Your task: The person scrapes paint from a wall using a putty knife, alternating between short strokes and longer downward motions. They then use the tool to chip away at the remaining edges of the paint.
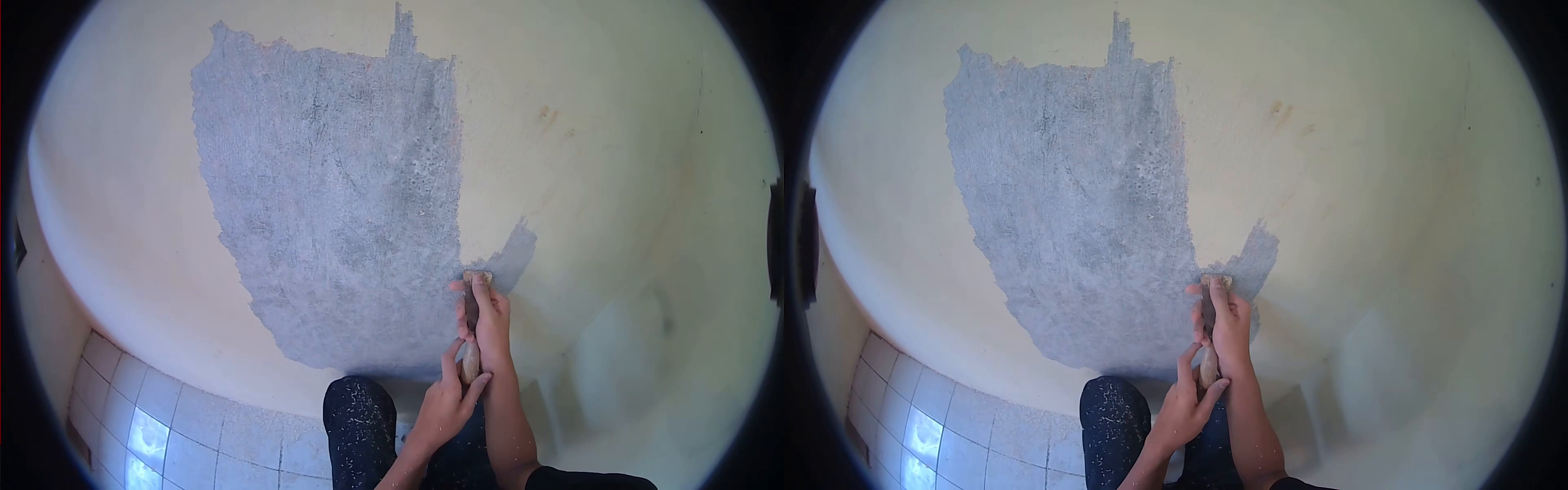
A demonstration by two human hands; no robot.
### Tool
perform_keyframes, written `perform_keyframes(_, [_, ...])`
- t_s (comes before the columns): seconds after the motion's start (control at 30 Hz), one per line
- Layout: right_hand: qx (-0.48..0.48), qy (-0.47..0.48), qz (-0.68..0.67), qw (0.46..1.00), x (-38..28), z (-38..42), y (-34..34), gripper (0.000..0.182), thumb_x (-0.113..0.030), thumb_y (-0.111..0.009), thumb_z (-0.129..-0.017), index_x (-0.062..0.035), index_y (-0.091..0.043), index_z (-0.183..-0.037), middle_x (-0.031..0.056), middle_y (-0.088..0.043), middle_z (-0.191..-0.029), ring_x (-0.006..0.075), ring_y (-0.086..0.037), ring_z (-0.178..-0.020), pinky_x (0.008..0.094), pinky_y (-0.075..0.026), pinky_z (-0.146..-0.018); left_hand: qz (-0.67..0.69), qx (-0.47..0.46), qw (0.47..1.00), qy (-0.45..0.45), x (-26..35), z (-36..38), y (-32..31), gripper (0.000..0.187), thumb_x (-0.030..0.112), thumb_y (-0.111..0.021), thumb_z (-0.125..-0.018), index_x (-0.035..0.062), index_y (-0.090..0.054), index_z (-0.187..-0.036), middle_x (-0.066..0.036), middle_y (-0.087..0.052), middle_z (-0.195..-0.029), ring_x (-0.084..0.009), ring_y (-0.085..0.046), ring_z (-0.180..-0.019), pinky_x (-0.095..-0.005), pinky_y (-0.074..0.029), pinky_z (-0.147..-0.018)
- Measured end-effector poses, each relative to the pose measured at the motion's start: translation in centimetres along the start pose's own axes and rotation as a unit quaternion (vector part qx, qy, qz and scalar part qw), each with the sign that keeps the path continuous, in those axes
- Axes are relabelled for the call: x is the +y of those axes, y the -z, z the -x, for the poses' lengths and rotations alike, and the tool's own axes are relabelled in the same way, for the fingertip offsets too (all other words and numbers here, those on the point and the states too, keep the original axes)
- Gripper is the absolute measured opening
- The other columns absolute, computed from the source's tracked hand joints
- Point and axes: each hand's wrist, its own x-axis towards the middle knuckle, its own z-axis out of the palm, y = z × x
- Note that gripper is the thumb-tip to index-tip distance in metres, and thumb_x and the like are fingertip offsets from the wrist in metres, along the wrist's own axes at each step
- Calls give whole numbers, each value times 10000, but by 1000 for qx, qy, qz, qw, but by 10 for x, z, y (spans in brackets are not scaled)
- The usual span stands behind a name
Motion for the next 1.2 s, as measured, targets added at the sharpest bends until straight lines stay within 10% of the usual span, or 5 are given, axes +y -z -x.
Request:
perform_keyframes(0.2, [11,10,-20,1000,10,-4,-5,545,-452,-502,-1117,40,-717,-1026,0,-570,-606,77,-456,-396,240,-303,-354,19,26,999,-7,-8,0,-4,649,172,-552,-1101,-51,-206,-1603,-387,-625,-1306,-502,-655,-1220,-477,-517,-999])
perform_keyframes(0.6, [-3,22,-37,999,4,-9,-8,540,-436,-494,-1127,27,-683,-921,-20,-480,-565,59,-374,-371,243,-262,-352,29,34,998,38,2,-8,-7,568,128,-485,-1102,-40,-266,-1598,-374,-621,-1338,-497,-634,-1260,-475,-515,-1012])
perform_keyframes(0.8, [17,85,-46,995,-30,-20,-31,540,-448,-510,-1122,24,-688,-930,-14,-504,-574,56,-402,-383,237,-278,-358,60,157,980,-105,23,-35,2,494,108,-491,-1092,-30,-396,-1557,-341,-664,-1250,-336,-712,-1136,-411,-540,-966])
perform_keyframes(1.0, [-36,26,-9,999,-7,7,-51,459,-399,-524,-1124,11,-699,-1015,20,-550,-614,75,-448,-397,239,-297,-341,69,207,976,-2,11,-6,7,441,217,-574,-1061,-29,-500,-1419,-102,-549,-674,-122,-528,-585,-316,-422,-553])
perform_keyframes(1.2, [-281,43,124,951,40,25,-86,347,-214,-496,-1121,54,-706,-1186,92,-681,-891,133,-625,-804,301,-511,-746,243,317,916,30,-25,-6,57,301,223,-475,-1131,10,-555,-1327,9,-522,-790,-64,-476,-673,-251,-384,-594])
